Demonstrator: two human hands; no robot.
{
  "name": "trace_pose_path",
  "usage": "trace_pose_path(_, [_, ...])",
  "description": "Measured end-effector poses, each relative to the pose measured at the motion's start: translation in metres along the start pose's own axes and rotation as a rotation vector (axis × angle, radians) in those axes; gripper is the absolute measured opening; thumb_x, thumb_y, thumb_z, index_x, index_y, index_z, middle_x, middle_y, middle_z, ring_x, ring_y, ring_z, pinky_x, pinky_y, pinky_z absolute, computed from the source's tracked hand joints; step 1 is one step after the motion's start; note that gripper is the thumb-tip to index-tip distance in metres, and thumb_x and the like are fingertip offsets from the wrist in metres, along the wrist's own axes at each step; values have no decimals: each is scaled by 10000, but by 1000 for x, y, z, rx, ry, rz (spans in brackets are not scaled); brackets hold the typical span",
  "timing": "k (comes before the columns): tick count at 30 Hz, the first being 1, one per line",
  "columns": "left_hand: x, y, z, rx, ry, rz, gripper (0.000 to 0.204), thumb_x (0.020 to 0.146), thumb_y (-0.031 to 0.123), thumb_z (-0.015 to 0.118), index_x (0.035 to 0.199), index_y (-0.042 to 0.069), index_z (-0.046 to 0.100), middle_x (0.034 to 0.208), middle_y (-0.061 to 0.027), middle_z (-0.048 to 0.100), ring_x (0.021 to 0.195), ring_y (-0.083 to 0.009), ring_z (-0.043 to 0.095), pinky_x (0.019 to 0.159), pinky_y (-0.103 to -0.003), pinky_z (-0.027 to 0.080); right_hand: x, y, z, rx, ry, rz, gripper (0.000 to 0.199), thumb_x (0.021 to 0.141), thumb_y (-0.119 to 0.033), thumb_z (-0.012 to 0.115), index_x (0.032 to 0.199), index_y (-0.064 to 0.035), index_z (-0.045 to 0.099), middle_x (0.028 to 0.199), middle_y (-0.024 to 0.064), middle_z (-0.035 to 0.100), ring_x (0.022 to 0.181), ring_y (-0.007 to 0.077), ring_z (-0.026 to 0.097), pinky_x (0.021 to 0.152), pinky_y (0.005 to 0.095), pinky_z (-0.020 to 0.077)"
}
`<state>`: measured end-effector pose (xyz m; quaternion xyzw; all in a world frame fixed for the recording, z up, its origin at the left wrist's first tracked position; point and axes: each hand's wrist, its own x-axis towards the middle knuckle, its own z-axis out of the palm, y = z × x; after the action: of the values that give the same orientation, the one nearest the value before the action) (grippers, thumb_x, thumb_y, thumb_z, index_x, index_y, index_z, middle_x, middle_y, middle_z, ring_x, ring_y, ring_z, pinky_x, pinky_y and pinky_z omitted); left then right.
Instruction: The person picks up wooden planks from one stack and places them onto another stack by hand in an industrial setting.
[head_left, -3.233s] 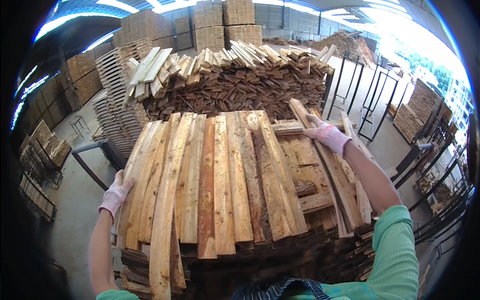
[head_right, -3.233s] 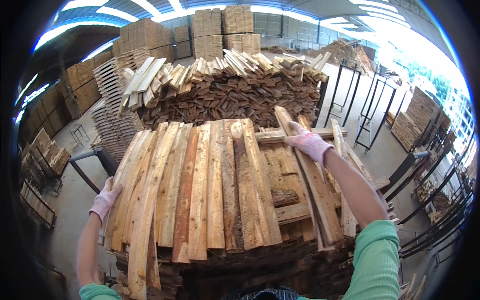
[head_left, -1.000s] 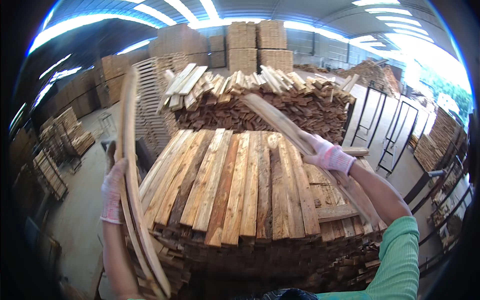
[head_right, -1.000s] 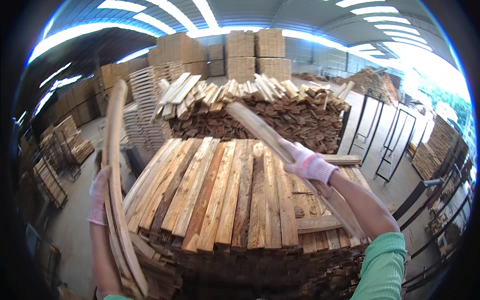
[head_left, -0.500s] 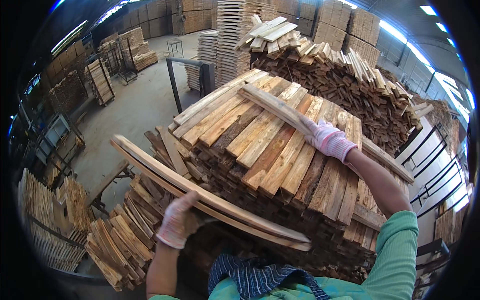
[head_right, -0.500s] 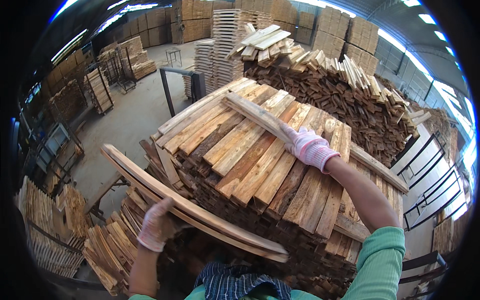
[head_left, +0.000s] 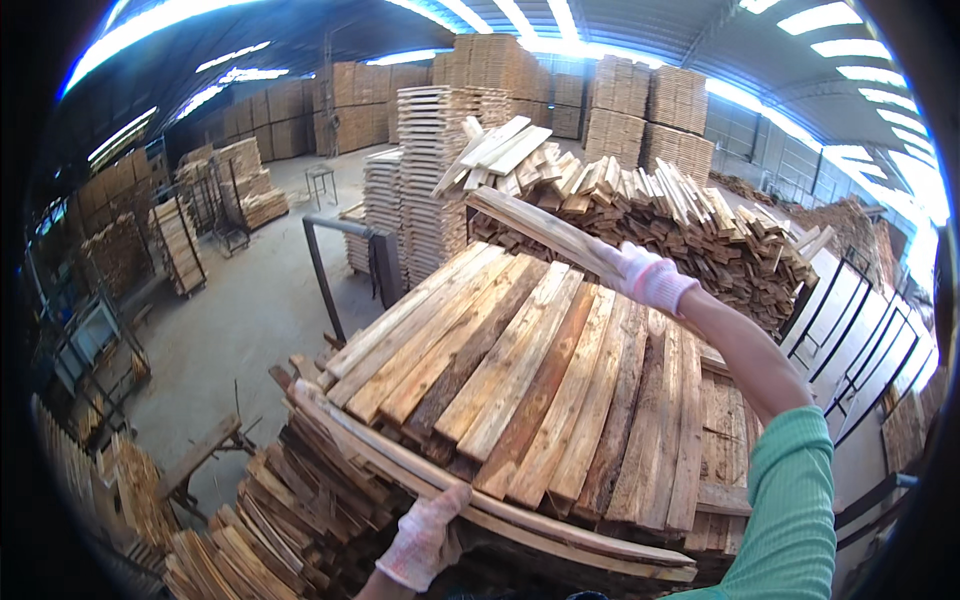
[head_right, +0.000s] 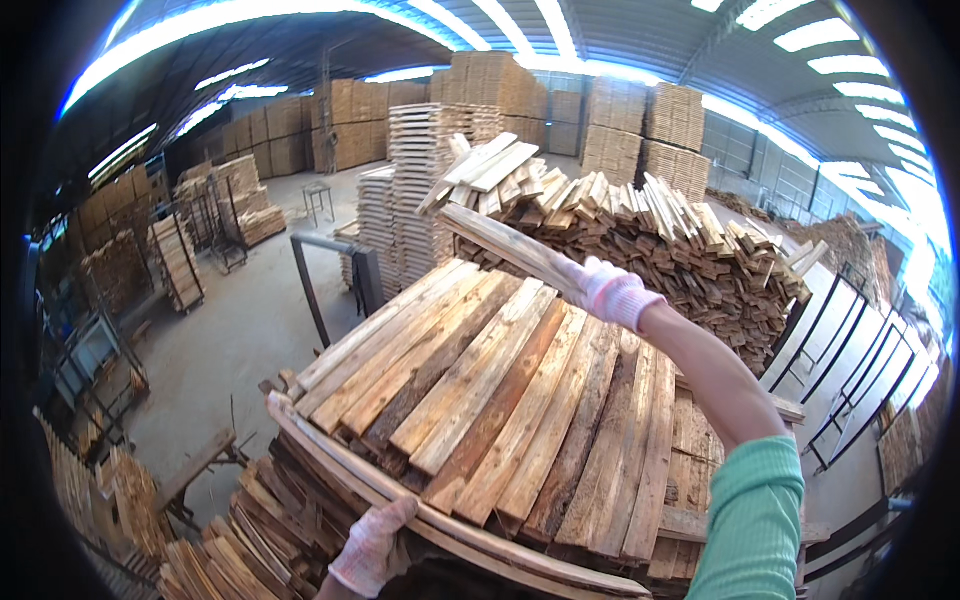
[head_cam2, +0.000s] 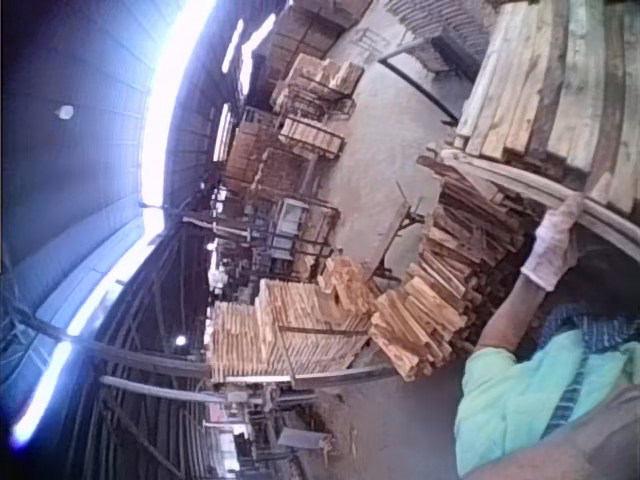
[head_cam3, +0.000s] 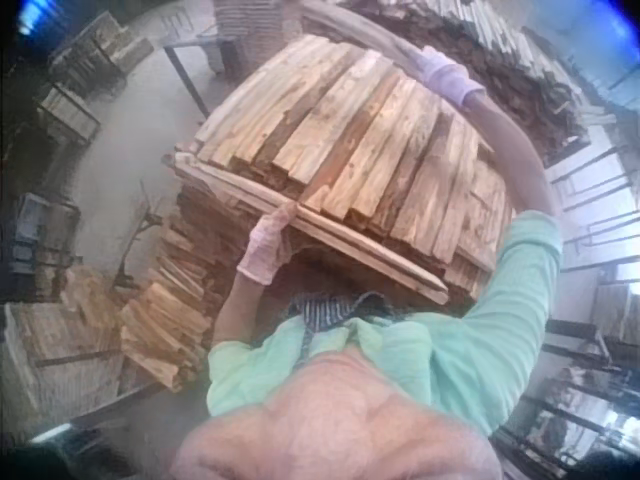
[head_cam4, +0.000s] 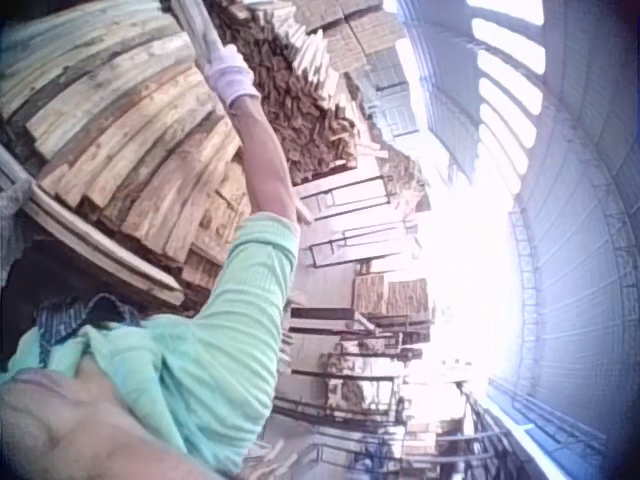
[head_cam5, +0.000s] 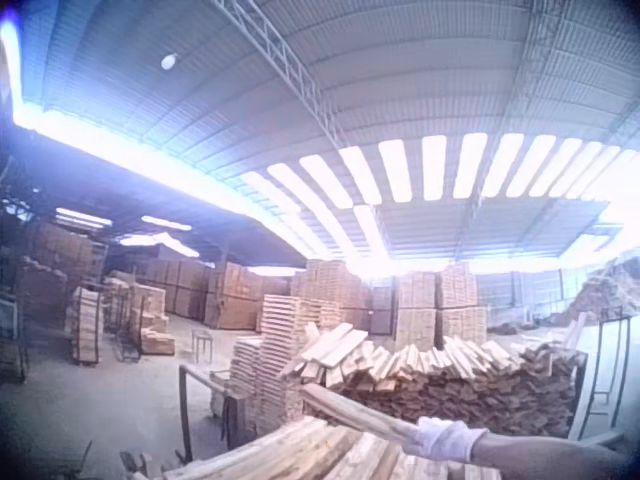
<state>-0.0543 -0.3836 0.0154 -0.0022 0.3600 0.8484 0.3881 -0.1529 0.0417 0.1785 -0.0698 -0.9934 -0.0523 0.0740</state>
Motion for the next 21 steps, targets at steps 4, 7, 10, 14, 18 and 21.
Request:
trace_pose_path(4, [10, 0, -12, 34, -21, -2, 549, 971, 211, 617, 1426, -63, 477, 1335, -174, 619, 1231, -281, 602, 1044, -402, 505, 56, 6, 14, -42, 22, 2, 680, 995, -313, 597, 1585, -372, 265, 1210, 241, 584, 1053, 400, 643, 893, 481, 544])
trace_pose_path(7, [18, -10, -23, 47, -32, 6, 465, 965, 253, 640, 1320, -42, 580, 1280, -149, 653, 1196, -245, 615, 1057, -378, 488, 73, 15, 84, -23, -17, -19, 650, 996, -282, 578, 1572, -385, 296, 1285, 236, 571, 1163, 396, 603, 965, 477, 521])
trace_pose_path(10, [11, -14, -22, 37, 68, 4, 456, 950, 231, 674, 1331, 15, 545, 1251, -111, 649, 1140, -232, 628, 1030, -383, 497, 87, 1, 109, 64, -69, 27, 586, 1006, -324, 554, 1553, -368, 348, 1340, 233, 556, 1243, 418, 554, 1044, 485, 469])
trace_pose_path(14, [7, -15, -21, 52, 138, 10, 330, 948, 227, 678, 1213, 43, 606, 1096, -57, 662, 1041, -182, 631, 938, -351, 517, 100, 12, 120, 137, -72, -50, 606, 985, -293, 601, 1545, -306, 371, 1221, 253, 579, 1152, 444, 572, 1000, 509, 471])
trace_pose_path(18, [2, -7, -4, 65, 204, -3, 237, 944, 227, 687, 1108, 64, 636, 978, -16, 649, 958, -145, 617, 871, -329, 513, 100, 13, 111, 152, -101, -61, 582, 982, -278, 577, 1534, -318, 399, 1318, 264, 564, 1208, 458, 553, 1050, 492, 452])
trace_pose_path(21, [-2, -7, 4, 87, 241, 20, 230, 941, 236, 694, 1085, 63, 644, 977, -15, 654, 950, -129, 614, 862, -322, 508, 100, 15, 116, 133, -47, -89, 586, 982, -262, 565, 1538, -326, 390, 1350, 234, 557, 1213, 442, 559, 1057, 487, 456])
